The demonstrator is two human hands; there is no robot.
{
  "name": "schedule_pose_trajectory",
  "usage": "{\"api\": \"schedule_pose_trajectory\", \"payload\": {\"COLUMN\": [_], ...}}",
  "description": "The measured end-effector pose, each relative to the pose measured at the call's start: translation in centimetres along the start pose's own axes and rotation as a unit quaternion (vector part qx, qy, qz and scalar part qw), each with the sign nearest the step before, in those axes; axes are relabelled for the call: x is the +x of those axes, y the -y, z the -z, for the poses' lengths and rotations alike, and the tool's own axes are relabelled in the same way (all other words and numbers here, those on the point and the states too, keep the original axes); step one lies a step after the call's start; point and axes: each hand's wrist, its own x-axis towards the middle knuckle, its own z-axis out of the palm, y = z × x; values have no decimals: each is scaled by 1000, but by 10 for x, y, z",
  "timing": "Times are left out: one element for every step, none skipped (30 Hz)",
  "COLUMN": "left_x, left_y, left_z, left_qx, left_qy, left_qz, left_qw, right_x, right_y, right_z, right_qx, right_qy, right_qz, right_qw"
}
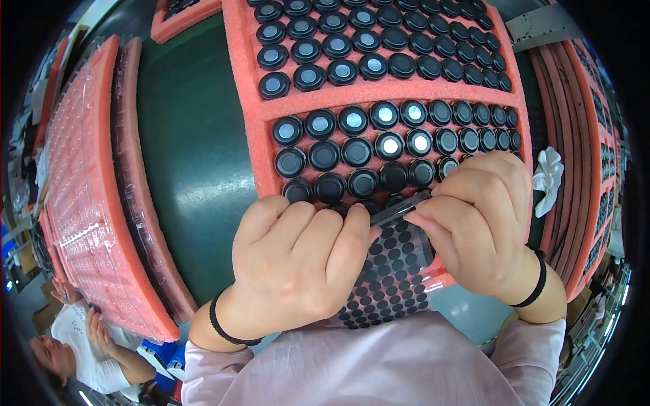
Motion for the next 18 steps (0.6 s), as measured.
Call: {"api": "schedule_pose_trajectory", "payload": {"left_x": [-1,-1,-1,-1,-2,-2,-2,-2,-3,-3,-3,-4,-4,-4,-4,-4,-4,-4], "left_y": [0,0,0,0,0,-1,-2,-2,-3,-3,-3,-2,-1,0,0,0,0,0], "left_z": [0,0,0,0,0,1,1,2,2,2,2,1,0,0,0,1,2,2], "left_qx": [3,6,5,7,8,10,10,-1,-12,-23,-23,-41,-60,-79,-79,-98,-118,-137], "left_qy": [-3,-6,-7,-8,-10,-12,-12,-8,-3,1,0,-5,-11,-16,-17,-17,-17,-17], "left_qz": [-3,-7,-7,-7,-7,-8,-7,-2,4,9,9,12,15,17,17,25,34,42], "left_qw": [1000,1000,1000,1000,1000,1000,1000,1000,1000,1000,1000,999,998,997,997,995,992,990], "right_x": [0,-1,-1,-2,-2,-2,-2,-2,-2,-2,-2,-2,-1,-1,-2,-2,-2,-2], "right_y": [0,0,1,1,1,1,2,3,3,4,4,4,4,5,5,6,7,7], "right_z": [-1,-3,-4,-6,-7,-7,-7,-7,-7,-7,-7,-7,-6,-6,-5,-4,-3,-3], "right_qx": [-6,-6,4,13,22,22,25,28,31,31,28,25,21,21,16,10,5,5], "right_qy": [-4,-4,-8,-13,-17,-17,-19,-20,-21,-21,-24,-28,-31,-31,-33,-34,-36,-36], "right_qz": [1,2,-9,-20,-30,-30,-35,-41,-47,-46,-37,-28,-19,-18,-14,-10,-6,-5], "right_qw": [1000,1000,1000,1000,999,999,999,999,998,998,999,999,999,999,999,999,999,999]}}
